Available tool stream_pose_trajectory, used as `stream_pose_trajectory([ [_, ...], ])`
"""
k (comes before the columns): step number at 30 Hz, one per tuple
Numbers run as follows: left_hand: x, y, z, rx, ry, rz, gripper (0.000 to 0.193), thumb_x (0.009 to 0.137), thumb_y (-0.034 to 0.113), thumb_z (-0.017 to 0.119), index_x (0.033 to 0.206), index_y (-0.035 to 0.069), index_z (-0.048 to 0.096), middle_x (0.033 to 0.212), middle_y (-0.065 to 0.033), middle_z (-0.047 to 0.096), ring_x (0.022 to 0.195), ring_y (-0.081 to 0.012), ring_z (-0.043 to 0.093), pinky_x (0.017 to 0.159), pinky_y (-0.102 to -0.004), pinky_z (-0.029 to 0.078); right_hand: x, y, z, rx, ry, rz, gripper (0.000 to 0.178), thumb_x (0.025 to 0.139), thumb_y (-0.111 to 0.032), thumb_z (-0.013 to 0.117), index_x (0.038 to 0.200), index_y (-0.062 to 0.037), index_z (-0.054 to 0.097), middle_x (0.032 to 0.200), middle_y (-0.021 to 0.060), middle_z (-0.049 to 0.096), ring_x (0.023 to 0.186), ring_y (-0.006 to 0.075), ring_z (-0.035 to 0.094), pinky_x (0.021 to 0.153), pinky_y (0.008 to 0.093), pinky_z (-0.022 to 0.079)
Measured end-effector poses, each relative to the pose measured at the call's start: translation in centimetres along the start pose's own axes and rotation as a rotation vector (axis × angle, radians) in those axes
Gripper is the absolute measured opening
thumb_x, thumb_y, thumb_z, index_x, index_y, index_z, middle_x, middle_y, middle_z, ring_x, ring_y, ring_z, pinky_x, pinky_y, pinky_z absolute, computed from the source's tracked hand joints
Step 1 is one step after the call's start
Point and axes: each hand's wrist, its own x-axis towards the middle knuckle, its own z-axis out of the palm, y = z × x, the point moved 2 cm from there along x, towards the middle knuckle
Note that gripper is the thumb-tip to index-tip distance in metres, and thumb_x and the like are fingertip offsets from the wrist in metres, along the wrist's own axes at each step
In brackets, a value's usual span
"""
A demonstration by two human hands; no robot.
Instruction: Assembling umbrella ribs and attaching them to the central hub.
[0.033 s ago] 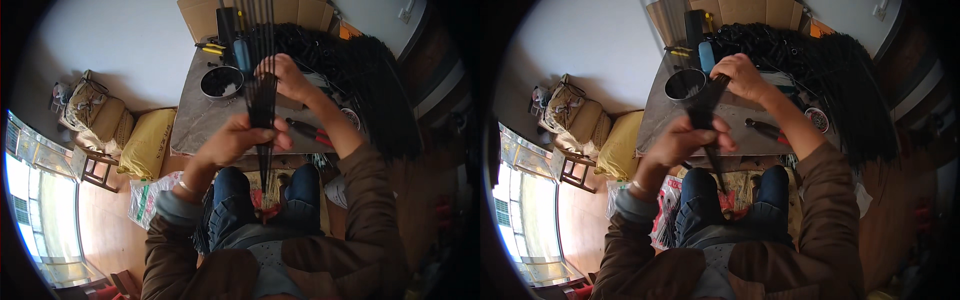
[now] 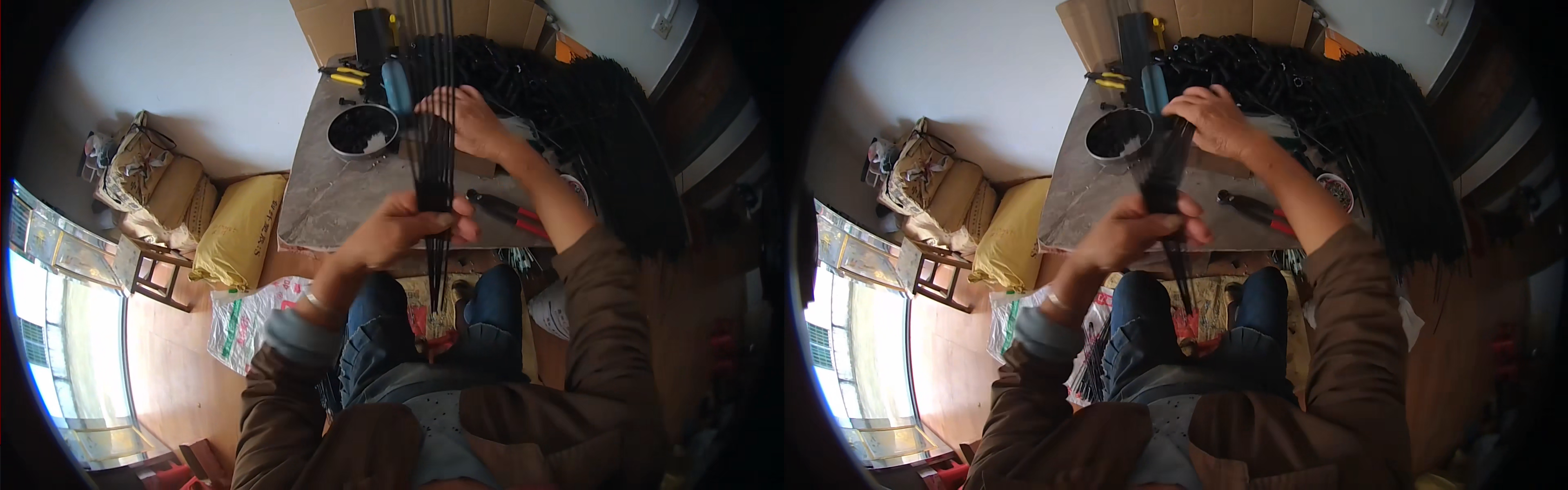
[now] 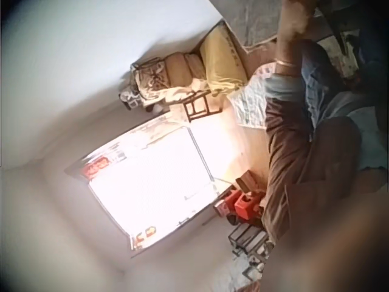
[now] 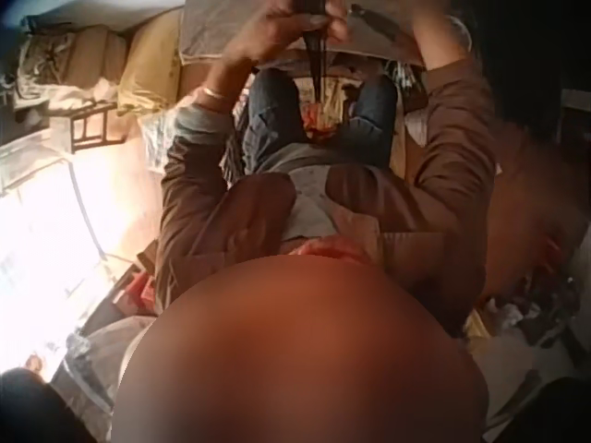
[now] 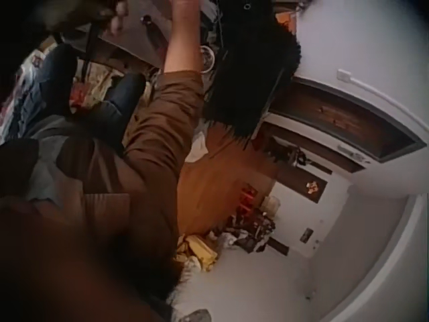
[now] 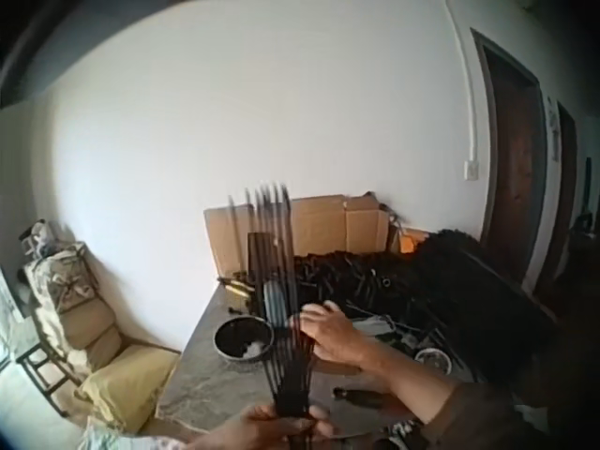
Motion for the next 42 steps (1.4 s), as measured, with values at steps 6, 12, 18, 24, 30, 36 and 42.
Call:
stream_pose_trajectory([
  [6, -0.1, -9.0, -3.9, -0.095, 0.111, -0.219, 0.022, 0.094, 0.002, 0.051, 0.115, -0.003, 0.056, 0.099, -0.0131, 0.067, 0.094, -0.0208, 0.065, 0.087, -0.0317, 0.052, -2.8, -0.6, -4.2, 1.092, -0.569, 0.470, 0.067, 0.081, -0.010, 0.064, 0.142, -0.0037, 0.037, 0.142, 0.0141, 0.045, 0.130, 0.0272, 0.045, 0.107, 0.0385, 0.037],
  [12, 0.7, -8.2, -3.7, -0.075, 0.063, -0.221, 0.028, 0.092, 0.003, 0.054, 0.119, -0.005, 0.053, 0.101, -0.0141, 0.066, 0.095, -0.0210, 0.064, 0.087, -0.0315, 0.052, -1.0, -5.3, -4.9, 1.810, -0.102, 0.541, 0.045, 0.097, -0.022, 0.051, 0.134, 0.0026, 0.044, 0.121, 0.0184, 0.058, 0.112, 0.0286, 0.058, 0.098, 0.0407, 0.047],
  [18, -0.8, -9.0, -2.2, 0.247, 0.674, 0.173, 0.068, 0.084, 0.025, 0.073, 0.135, -0.004, 0.039, 0.120, -0.0205, 0.054, 0.098, -0.0221, 0.062, 0.079, -0.0304, 0.053, -1.7, -7.5, -5.5, 1.659, -0.059, 0.496, 0.026, 0.100, -0.018, 0.045, 0.114, 0.0010, 0.055, 0.088, 0.0066, 0.059, 0.089, 0.0217, 0.063, 0.090, 0.0423, 0.052],
  [24, 1.0, -5.0, -3.9, 1.561, 0.228, 0.472, 0.113, 0.056, 0.043, 0.084, 0.144, 0.002, 0.026, 0.147, -0.0152, 0.030, 0.139, -0.0399, 0.022, 0.112, -0.0543, 0.021, -3.8, -11.5, -5.0, 1.571, -0.065, 0.418, 0.019, 0.097, -0.012, 0.052, 0.110, -0.0013, 0.061, 0.091, 0.0064, 0.066, 0.087, 0.0151, 0.064, 0.083, 0.0275, 0.052],
  [30, 0.2, -3.5, -5.5, 1.639, 0.151, 0.154, 0.125, 0.052, 0.062, 0.081, 0.147, 0.004, 0.024, 0.154, -0.0181, 0.021, 0.145, -0.0322, 0.015, 0.113, -0.0528, 0.018, -4.8, -12.6, -3.7, 1.490, -0.014, 0.332, 0.013, 0.096, -0.008, 0.053, 0.103, -0.0009, 0.062, 0.089, 0.0053, 0.066, 0.087, 0.0138, 0.063, 0.084, 0.0283, 0.050],
  [36, 1.0, 4.2, 0.4, 0.415, 0.075, 0.153, 0.058, 0.086, 0.024, 0.070, 0.136, 0.006, 0.049, 0.115, -0.0107, 0.063, 0.103, -0.0184, 0.062, 0.089, -0.0297, 0.049, -5.9, -11.7, -4.1, 1.485, -0.100, 0.521, 0.017, 0.095, -0.008, 0.055, 0.108, 0.0004, 0.061, 0.095, 0.0062, 0.066, 0.091, 0.0149, 0.063, 0.086, 0.0282, 0.050],
  [42, 2.1, 3.1, 0.9, 0.669, 0.253, 0.515, 0.020, 0.093, 0.014, 0.059, 0.107, 0.000, 0.064, 0.089, -0.0079, 0.070, 0.086, -0.0122, 0.065, 0.077, -0.0257, 0.052, -4.0, -6.7, -6.1, 1.127, -0.508, 0.438, 0.039, 0.082, -0.012, 0.063, 0.118, 0.0014, 0.056, 0.109, 0.0101, 0.063, 0.100, 0.0192, 0.060, 0.091, 0.0307, 0.046],
])
